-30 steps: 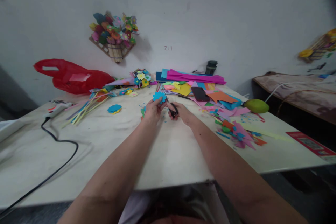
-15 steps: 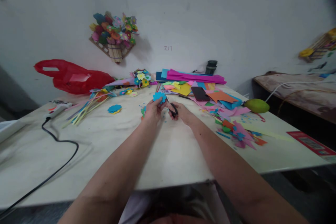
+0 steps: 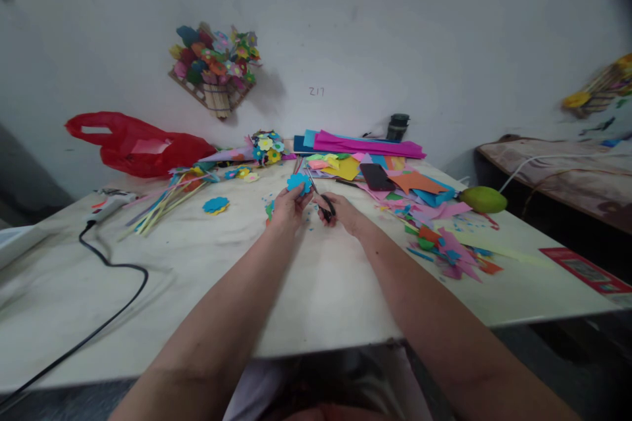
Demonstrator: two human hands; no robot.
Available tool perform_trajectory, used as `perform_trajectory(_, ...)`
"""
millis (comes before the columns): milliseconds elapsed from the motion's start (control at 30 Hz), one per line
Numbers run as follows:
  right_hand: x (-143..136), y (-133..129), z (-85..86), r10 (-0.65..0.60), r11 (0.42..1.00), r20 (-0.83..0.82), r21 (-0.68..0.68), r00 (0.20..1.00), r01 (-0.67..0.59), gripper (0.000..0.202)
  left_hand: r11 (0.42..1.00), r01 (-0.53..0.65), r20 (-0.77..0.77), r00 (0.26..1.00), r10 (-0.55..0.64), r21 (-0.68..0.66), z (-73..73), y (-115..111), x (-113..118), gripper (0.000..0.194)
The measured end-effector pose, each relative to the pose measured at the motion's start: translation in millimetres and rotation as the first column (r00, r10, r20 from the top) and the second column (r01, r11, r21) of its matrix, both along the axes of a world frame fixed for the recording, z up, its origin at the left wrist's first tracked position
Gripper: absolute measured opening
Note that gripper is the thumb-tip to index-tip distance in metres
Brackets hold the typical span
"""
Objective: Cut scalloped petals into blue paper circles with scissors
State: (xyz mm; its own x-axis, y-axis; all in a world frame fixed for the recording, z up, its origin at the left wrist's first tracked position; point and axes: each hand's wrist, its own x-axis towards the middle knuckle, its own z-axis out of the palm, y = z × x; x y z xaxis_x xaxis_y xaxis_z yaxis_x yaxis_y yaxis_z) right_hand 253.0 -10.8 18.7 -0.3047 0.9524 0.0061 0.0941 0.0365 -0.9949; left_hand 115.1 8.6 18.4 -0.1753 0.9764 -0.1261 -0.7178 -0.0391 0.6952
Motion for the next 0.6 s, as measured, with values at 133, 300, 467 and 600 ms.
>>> perform_trajectory(133, -0.6, -0.5, 0.6, -0.001, 1.0, 0.014, 0.007, 1.0, 0.001, 0.026, 1.0, 0.004, 0.002, 1.0, -0.004, -0.003, -1.1, 1.0, -0.1, 0.014)
perform_trajectory(300, -1.1, 1.3, -1.6, -0.003, 1.0, 0.017, 0.012, 1.0, 0.003, 0.027, 1.0, 0.008, -0.001, 1.0, -0.008, 0.002, -4.3, 3.4, -0.1, 0.014)
perform_trajectory(467, -0.3, 1.5, -2.0, 0.001, 1.0, 0.011, 0.018, 1.0, -0.001, 0.026, 1.0, 0.013, 0.009, 1.0, -0.014, 0.024, -6.3, 4.7, -0.2, 0.013)
perform_trajectory(600, -0.7, 0.2, -1.0, -0.005, 1.0, 0.003, 0.022, 1.0, 0.005, 0.027, 0.999, 0.021, 0.03, 0.999, -0.022, 0.034, -5.9, 3.9, 0.0, 0.016)
